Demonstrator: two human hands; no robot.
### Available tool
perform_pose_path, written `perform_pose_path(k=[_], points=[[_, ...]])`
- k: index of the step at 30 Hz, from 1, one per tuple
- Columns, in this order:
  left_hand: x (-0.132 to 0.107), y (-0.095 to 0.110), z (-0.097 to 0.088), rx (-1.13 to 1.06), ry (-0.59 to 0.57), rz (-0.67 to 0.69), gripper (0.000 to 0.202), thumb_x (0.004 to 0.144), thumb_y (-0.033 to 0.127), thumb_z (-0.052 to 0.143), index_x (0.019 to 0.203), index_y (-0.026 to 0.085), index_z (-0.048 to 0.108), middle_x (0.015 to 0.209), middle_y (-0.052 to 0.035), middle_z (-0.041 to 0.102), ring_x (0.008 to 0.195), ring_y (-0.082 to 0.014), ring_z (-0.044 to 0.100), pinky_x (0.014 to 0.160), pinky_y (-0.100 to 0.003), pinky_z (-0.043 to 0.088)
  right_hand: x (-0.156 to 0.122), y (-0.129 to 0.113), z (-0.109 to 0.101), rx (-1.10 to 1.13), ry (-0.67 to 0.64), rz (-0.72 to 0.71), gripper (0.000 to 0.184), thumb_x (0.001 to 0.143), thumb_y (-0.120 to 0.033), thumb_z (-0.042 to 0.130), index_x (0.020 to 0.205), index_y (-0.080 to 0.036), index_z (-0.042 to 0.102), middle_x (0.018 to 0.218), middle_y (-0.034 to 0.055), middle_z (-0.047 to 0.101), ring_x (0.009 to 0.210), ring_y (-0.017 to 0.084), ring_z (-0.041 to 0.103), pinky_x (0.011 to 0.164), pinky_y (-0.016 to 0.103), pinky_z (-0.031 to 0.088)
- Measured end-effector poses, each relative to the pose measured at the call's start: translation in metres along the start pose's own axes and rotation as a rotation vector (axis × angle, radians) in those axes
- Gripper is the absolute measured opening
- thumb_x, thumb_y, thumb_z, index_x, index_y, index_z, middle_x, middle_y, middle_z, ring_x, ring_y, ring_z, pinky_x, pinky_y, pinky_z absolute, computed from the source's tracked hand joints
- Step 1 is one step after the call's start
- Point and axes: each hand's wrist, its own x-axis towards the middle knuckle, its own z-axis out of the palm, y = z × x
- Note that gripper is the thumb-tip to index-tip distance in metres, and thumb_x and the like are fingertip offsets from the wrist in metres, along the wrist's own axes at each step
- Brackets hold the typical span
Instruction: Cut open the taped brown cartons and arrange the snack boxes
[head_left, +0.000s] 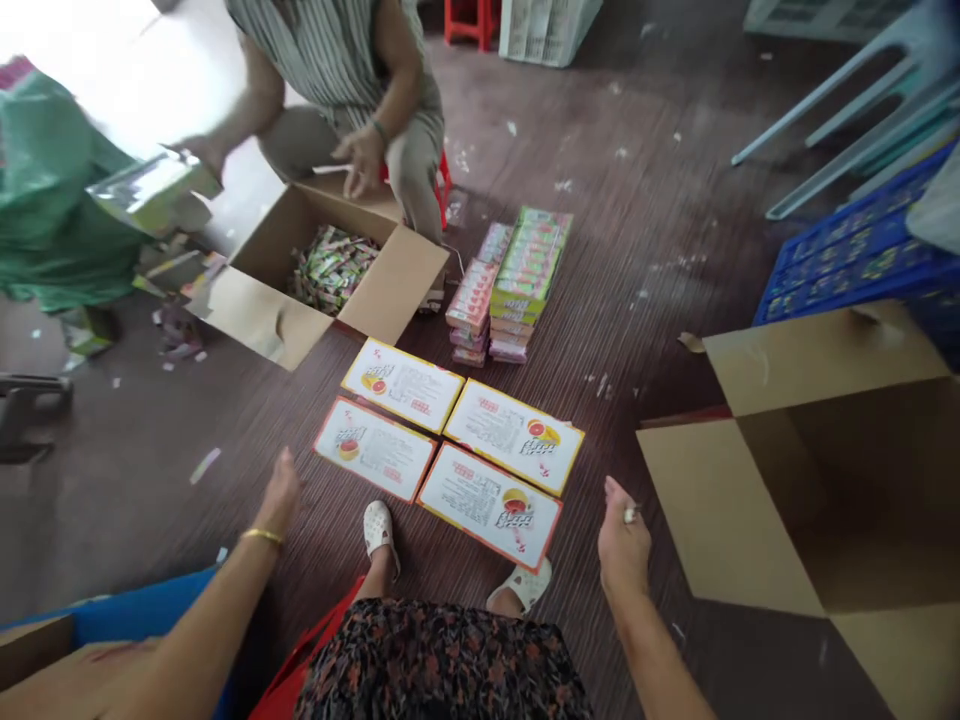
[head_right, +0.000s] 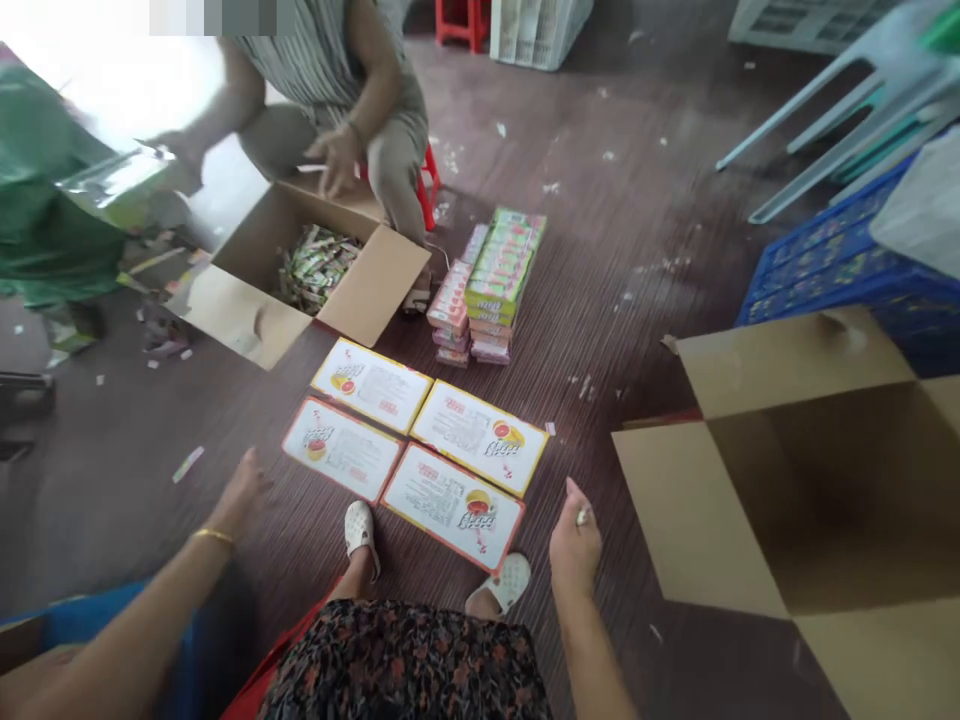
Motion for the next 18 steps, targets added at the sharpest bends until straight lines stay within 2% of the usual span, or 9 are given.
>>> perform_pose_path(k=[2,5,6,8,11,13,15,18], points=[[-0.047,-0.029,-0.002,-0.116,-0.042,-0.159,0.066,0.097,0.055,0.021,0.157,0.029,0.017,0.157,-0.0203,0.032,0.132,-0.0349,0.049,0.078,-0.045,0.058,0.013,-0.030,-0.013,-0.129,-0.085,-0.115,0.071,0.087,-0.065,0.031,0.120,-0.013,0.065,0.131,0.0181,0.062,0.125,0.028,0.054,0.111,0.043,0.036],[-0.101,-0.069,0.004,-0.166,-0.119,-0.313,0.069,0.096,0.059,0.021,0.157,0.028,0.018,0.157,-0.0207,0.033,0.134,-0.0367,0.048,0.084,-0.048,0.056,0.033,-0.078,-0.023,-0.263,-0.255,-0.248,0.068,0.085,-0.064,0.030,0.112,-0.014,0.067,0.122,0.0180,0.066,0.117,0.030,0.058,0.105,0.045,0.041],[-0.112,-0.076,0.007,-0.152,-0.136,-0.315,0.068,0.096,0.057,0.020,0.157,0.026,0.019,0.158,-0.0197,0.031,0.136,-0.0361,0.046,0.088,-0.049,0.055,0.038,-0.093,-0.024,-0.298,-0.308,-0.282,0.066,0.084,-0.063,0.031,0.110,-0.015,0.068,0.120,0.0169,0.067,0.114,0.030,0.059,0.103,0.045,0.042],[-0.123,-0.080,0.017,-0.062,-0.123,-0.220,0.065,0.097,0.046,0.021,0.156,0.019,0.025,0.158,-0.0184,0.033,0.140,-0.0331,0.041,0.102,-0.047,0.048,0.045,-0.118,-0.022,-0.336,-0.393,-0.310,0.062,0.081,-0.063,0.035,0.105,-0.017,0.068,0.115,0.0150,0.070,0.108,0.029,0.062,0.098,0.044,0.045],[-0.118,-0.055,0.039,0.150,0.002,0.078,0.061,0.095,0.030,0.027,0.148,0.003,0.040,0.146,-0.0251,0.048,0.139,-0.0327,0.042,0.116,-0.045,0.032,0.046,-0.140,-0.014,-0.352,-0.469,-0.231,0.062,0.076,-0.064,0.038,0.106,-0.018,0.066,0.106,0.0128,0.072,0.081,0.025,0.067,0.081,0.042,0.051],[-0.110,-0.025,0.058,0.246,0.113,0.297,0.059,0.094,0.029,0.031,0.142,0.000,0.048,0.139,-0.0273,0.052,0.138,-0.0352,0.041,0.118,-0.049,0.028,0.043,-0.145,-0.005,-0.376,-0.504,-0.142,0.058,0.073,-0.061,0.045,0.108,-0.019,0.064,0.096,0.0095,0.072,0.059,0.021,0.061,0.066,0.040,0.051],[-0.102,0.007,0.079,0.288,0.215,0.452,0.054,0.094,0.029,0.036,0.139,0.005,0.055,0.142,-0.0257,0.050,0.142,-0.0360,0.035,0.118,-0.052,0.028,0.039,-0.150,0.007,-0.348,-0.543,-0.075,0.050,0.065,-0.052,0.059,0.104,-0.021,0.064,0.089,0.0064,0.072,0.060,0.020,0.061,0.061,0.036,0.050],[-0.088,0.051,0.110,0.293,0.267,0.521,0.049,0.094,0.029,0.042,0.139,0.014,0.057,0.150,-0.0224,0.042,0.147,-0.0370,0.025,0.117,-0.058,0.026,0.035,-0.168,0.031,-0.177,-0.672,0.015,0.046,0.057,-0.038,0.070,0.099,-0.020,0.066,0.098,0.0074,0.071,0.083,0.022,0.065,0.068,0.031,0.051]])
